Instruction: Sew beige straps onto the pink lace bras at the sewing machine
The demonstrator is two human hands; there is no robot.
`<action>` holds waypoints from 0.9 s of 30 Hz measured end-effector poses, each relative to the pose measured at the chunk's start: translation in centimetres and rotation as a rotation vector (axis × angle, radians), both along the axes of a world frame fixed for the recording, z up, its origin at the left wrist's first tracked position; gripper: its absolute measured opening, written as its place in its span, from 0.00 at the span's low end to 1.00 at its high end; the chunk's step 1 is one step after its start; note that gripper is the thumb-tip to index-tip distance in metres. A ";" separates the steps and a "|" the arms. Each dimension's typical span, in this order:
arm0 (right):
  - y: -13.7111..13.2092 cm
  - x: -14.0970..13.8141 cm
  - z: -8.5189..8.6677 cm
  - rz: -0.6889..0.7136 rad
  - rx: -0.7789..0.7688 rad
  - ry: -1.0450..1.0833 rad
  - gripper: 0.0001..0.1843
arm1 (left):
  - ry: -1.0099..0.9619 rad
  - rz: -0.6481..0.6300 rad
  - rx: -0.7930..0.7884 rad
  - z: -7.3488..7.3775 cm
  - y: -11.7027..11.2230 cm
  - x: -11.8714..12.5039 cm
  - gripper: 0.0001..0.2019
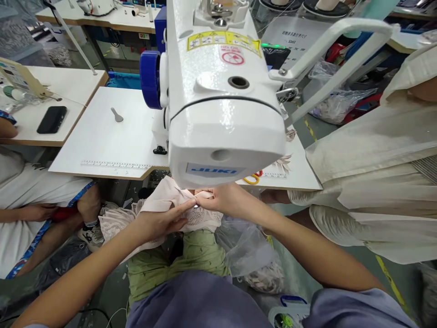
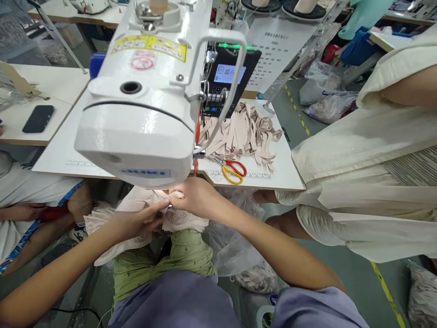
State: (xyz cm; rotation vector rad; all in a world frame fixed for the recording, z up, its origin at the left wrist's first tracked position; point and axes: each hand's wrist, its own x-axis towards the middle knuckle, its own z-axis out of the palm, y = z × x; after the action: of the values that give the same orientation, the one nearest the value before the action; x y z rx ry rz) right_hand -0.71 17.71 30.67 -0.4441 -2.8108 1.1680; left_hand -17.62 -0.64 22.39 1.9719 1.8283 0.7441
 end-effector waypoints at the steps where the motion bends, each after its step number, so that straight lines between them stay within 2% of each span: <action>1: -0.1 0.3 -0.5 -0.022 0.008 0.056 0.08 | 0.020 0.011 0.013 0.0 -0.2 0.3 0.26; 4: -0.5 1.3 -2.8 -0.108 0.093 0.241 0.14 | 0.117 0.038 0.052 0.3 -0.7 1.5 0.32; 6: -0.7 1.8 -4.3 -0.154 0.129 0.321 0.13 | 0.194 0.051 0.078 0.8 -0.7 2.3 0.34; 8: -0.8 2.0 -5.3 -0.187 0.102 0.358 0.11 | 0.249 0.067 0.096 1.3 -0.6 2.9 0.33; 10: -0.8 1.9 -5.5 -0.203 0.048 0.364 0.09 | 0.285 0.098 0.114 1.7 -0.4 3.5 0.32; 14: -0.3 1.4 -4.4 -0.185 -0.042 0.364 0.07 | 0.370 0.197 0.171 1.9 -0.2 4.4 0.31; 18: -0.1 1.2 -4.3 -0.183 -0.067 0.359 0.05 | 0.421 0.217 0.182 1.9 -0.1 4.9 0.29; 20: -0.4 1.4 -5.0 -0.201 -0.017 0.418 0.05 | 0.433 0.235 0.181 2.0 0.0 5.1 0.28; 23: -1.2 2.1 -6.3 -0.224 0.149 0.593 0.08 | 0.436 0.251 0.174 2.2 -0.1 5.2 0.28; 27: -1.5 2.7 -7.1 -0.121 0.368 0.699 0.17 | 0.388 0.205 0.112 2.5 -0.5 4.7 0.29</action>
State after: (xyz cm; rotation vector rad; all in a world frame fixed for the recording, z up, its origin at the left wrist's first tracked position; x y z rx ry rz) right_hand 1.95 16.24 23.59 -0.1316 -2.2616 0.5934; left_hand -12.90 -1.18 24.94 2.1393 2.2845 0.5585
